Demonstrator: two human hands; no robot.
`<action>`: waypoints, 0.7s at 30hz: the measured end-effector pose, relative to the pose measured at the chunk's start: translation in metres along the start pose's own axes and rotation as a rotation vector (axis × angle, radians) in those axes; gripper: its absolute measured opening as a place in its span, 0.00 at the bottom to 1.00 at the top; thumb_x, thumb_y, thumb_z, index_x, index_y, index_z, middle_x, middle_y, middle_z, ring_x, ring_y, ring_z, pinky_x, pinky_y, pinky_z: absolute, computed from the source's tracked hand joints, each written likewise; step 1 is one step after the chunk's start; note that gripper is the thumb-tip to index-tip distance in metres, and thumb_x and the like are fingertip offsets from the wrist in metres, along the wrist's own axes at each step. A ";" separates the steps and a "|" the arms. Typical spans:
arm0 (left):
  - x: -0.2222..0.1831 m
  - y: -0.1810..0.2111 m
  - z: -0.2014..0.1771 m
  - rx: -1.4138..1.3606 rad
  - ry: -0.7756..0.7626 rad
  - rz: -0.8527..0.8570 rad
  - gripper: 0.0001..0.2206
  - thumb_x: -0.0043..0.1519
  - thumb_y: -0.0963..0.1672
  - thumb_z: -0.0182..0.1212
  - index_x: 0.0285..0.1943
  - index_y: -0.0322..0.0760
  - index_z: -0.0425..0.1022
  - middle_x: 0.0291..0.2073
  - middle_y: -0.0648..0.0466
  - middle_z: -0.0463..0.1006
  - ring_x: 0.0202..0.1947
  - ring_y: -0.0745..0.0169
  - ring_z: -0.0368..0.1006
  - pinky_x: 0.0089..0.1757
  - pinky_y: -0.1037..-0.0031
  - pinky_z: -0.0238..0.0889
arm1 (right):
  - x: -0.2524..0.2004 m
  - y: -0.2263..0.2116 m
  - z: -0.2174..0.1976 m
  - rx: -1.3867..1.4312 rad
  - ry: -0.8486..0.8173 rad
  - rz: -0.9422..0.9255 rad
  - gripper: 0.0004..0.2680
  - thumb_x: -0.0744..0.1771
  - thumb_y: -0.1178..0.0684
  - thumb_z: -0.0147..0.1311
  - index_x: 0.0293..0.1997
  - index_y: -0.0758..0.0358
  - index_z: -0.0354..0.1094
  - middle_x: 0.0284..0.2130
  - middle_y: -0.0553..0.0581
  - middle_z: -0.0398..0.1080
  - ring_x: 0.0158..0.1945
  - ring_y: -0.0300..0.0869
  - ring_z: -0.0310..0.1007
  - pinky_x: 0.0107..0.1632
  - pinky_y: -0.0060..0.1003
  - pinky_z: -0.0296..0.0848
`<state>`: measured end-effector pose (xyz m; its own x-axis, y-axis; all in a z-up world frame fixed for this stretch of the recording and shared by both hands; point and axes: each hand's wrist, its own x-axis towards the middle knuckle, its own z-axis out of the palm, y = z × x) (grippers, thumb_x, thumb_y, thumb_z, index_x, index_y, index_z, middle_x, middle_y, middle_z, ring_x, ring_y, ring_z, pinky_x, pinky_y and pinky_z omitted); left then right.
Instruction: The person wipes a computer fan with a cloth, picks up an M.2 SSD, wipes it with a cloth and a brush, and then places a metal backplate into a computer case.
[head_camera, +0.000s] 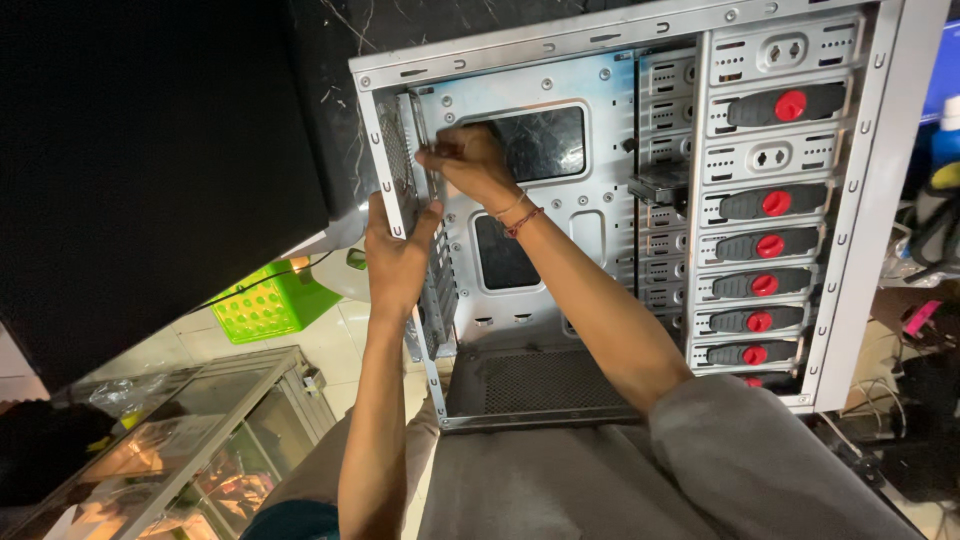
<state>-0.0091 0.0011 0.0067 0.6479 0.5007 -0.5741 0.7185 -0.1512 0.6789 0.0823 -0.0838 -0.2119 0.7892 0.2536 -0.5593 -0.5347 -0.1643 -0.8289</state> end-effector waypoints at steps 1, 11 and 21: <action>0.001 -0.001 0.000 -0.003 0.006 0.021 0.15 0.66 0.50 0.70 0.53 0.41 0.73 0.36 0.49 0.77 0.43 0.54 0.76 0.49 0.58 0.68 | 0.009 0.024 0.005 0.041 -0.030 0.050 0.18 0.63 0.49 0.78 0.55 0.66 0.81 0.44 0.65 0.82 0.46 0.49 0.86 0.45 0.37 0.87; 0.002 -0.002 0.001 -0.018 0.013 0.078 0.14 0.66 0.48 0.70 0.52 0.38 0.73 0.33 0.50 0.74 0.41 0.56 0.73 0.46 0.59 0.67 | -0.019 -0.034 -0.020 0.223 -0.143 0.177 0.21 0.61 0.54 0.80 0.57 0.71 0.80 0.44 0.71 0.82 0.45 0.50 0.87 0.48 0.37 0.88; -0.003 0.008 0.004 -0.014 0.006 0.040 0.17 0.64 0.51 0.74 0.51 0.41 0.72 0.35 0.46 0.77 0.43 0.50 0.78 0.49 0.56 0.68 | -0.018 -0.009 -0.009 0.257 -0.058 0.026 0.21 0.60 0.52 0.84 0.53 0.72 0.81 0.37 0.70 0.82 0.38 0.48 0.87 0.40 0.37 0.89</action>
<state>-0.0040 -0.0046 0.0122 0.6749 0.4992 -0.5434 0.6880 -0.1595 0.7079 0.0752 -0.0956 -0.1944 0.7593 0.3082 -0.5732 -0.6198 0.0740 -0.7813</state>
